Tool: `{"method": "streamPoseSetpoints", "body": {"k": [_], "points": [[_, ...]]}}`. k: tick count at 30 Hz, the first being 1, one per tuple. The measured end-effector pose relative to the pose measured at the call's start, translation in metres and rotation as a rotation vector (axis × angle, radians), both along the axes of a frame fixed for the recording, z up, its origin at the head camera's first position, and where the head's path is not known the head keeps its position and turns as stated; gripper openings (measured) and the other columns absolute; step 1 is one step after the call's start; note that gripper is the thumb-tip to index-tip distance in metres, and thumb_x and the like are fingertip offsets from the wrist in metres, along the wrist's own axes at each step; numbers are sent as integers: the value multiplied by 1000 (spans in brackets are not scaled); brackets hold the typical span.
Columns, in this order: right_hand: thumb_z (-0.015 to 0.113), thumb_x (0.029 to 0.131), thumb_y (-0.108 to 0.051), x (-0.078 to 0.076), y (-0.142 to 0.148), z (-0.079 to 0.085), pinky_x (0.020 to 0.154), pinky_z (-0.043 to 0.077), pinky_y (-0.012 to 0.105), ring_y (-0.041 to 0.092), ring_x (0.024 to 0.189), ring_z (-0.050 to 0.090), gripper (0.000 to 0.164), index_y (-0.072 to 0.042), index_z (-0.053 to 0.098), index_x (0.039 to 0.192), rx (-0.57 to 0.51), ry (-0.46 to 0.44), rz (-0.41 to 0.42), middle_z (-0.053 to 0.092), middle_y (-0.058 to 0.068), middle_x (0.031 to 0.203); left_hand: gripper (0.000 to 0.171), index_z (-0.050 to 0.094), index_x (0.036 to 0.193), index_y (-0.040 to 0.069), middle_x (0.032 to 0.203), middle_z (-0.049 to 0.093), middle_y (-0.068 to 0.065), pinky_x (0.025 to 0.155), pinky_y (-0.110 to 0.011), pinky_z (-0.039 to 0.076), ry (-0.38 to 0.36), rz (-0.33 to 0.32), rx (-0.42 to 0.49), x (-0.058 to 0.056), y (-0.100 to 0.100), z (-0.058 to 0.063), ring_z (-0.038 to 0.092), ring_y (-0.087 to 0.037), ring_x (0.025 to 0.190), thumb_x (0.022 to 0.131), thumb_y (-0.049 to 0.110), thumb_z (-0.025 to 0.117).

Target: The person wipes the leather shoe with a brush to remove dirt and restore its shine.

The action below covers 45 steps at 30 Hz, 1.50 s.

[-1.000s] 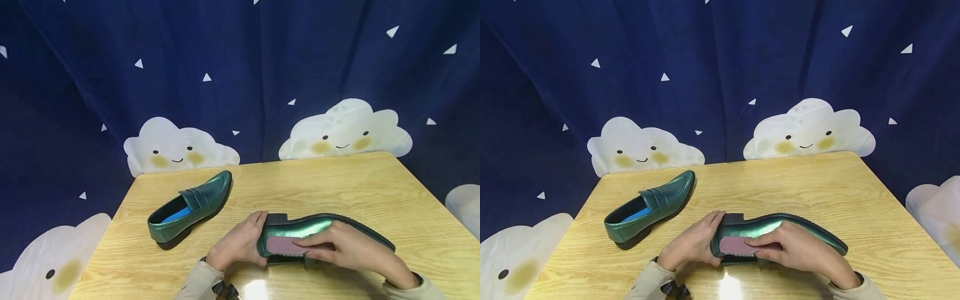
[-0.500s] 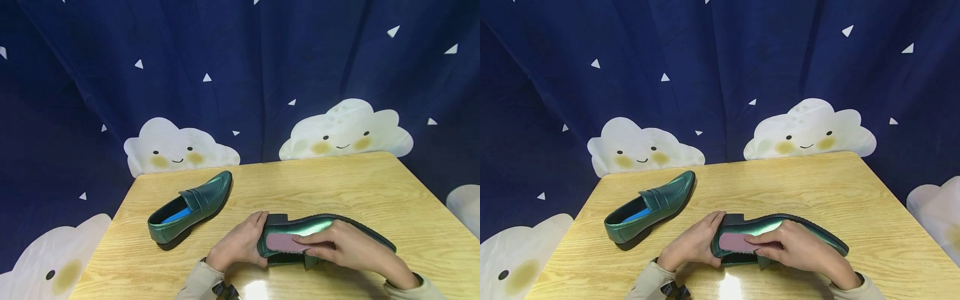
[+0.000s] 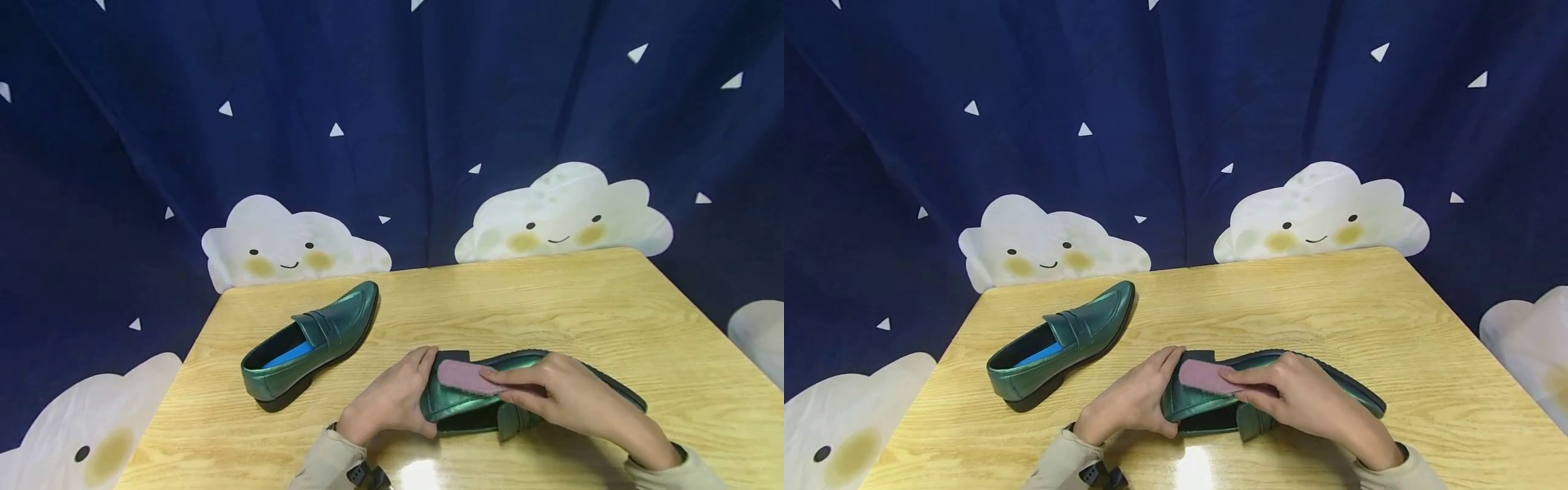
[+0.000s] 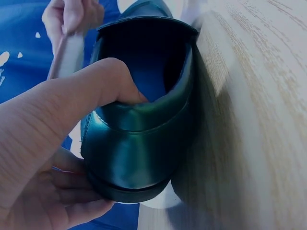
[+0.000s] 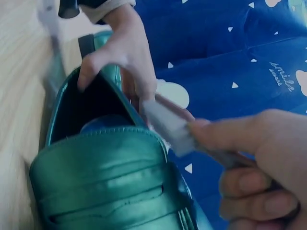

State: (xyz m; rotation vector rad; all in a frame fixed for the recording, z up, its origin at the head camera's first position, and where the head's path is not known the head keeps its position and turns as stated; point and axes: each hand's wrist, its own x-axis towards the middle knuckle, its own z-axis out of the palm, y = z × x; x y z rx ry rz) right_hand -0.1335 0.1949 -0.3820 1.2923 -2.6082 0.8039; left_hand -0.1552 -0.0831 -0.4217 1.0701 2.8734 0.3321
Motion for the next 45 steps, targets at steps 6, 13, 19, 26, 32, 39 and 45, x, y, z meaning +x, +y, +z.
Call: {"method": "streamPoseSetpoints", "body": {"k": [6, 13, 19, 26, 32, 39, 45], "points": [[67, 91, -28, 2, -1, 0, 47, 25, 6, -16, 52, 18, 30, -26, 69, 120, 7, 43, 52, 32, -30, 60, 116, 27, 147, -4, 144, 39, -17, 104, -27, 37, -1, -5, 10, 0, 0, 0, 43, -23, 130, 58, 41, 86], [69, 89, -27, 3, 2, 2, 44, 21, 8, -15, 51, 15, 29, -27, 71, 118, 27, 115, -38, 22, -29, 58, 118, 26, 147, -5, 144, 38, -18, 104, -28, 37, 10, 1, -12, 2, 2, -1, 42, -25, 131, 58, 44, 87], [67, 90, -24, 11, 8, -1, 49, 24, 4, -16, 54, 20, 31, -24, 69, 121, 19, 86, 74, 32, -31, 62, 119, 28, 145, -8, 141, 40, -19, 107, -31, 35, 125, -12, -126, 7, 7, 0, 42, -28, 130, 59, 52, 85], [72, 85, -24, 13, 17, -1, 46, 22, 9, -12, 51, 19, 33, -27, 71, 118, 15, 155, -115, 28, -30, 58, 120, 26, 146, -6, 141, 38, -17, 108, -52, 28, 208, 58, -262, 12, 16, -3, 38, -27, 132, 60, 59, 80], [70, 88, -24, 15, 16, -4, 48, 24, 4, -17, 53, 22, 33, -27, 69, 121, 15, 136, 21, 26, -31, 62, 119, 22, 146, -11, 143, 34, -22, 112, -35, 24, 310, 7, -312, 13, 22, -8, 34, -30, 133, 65, 58, 76], [72, 86, -25, 16, 19, -3, 46, 24, 10, -12, 51, 22, 33, -27, 70, 119, 24, 141, -119, 27, -30, 60, 119, 28, 144, -9, 140, 38, -20, 111, -32, 26, 343, 16, -359, 13, 25, -8, 38, -29, 129, 63, 63, 76], [72, 86, -22, 17, 19, -5, 48, 23, 4, -18, 54, 19, 34, -26, 70, 120, -26, 128, 28, 25, -30, 62, 120, 28, 144, -7, 136, 40, -17, 110, -30, 28, 342, 21, -402, 12, 26, -4, 39, -26, 126, 61, 66, 76]]}}
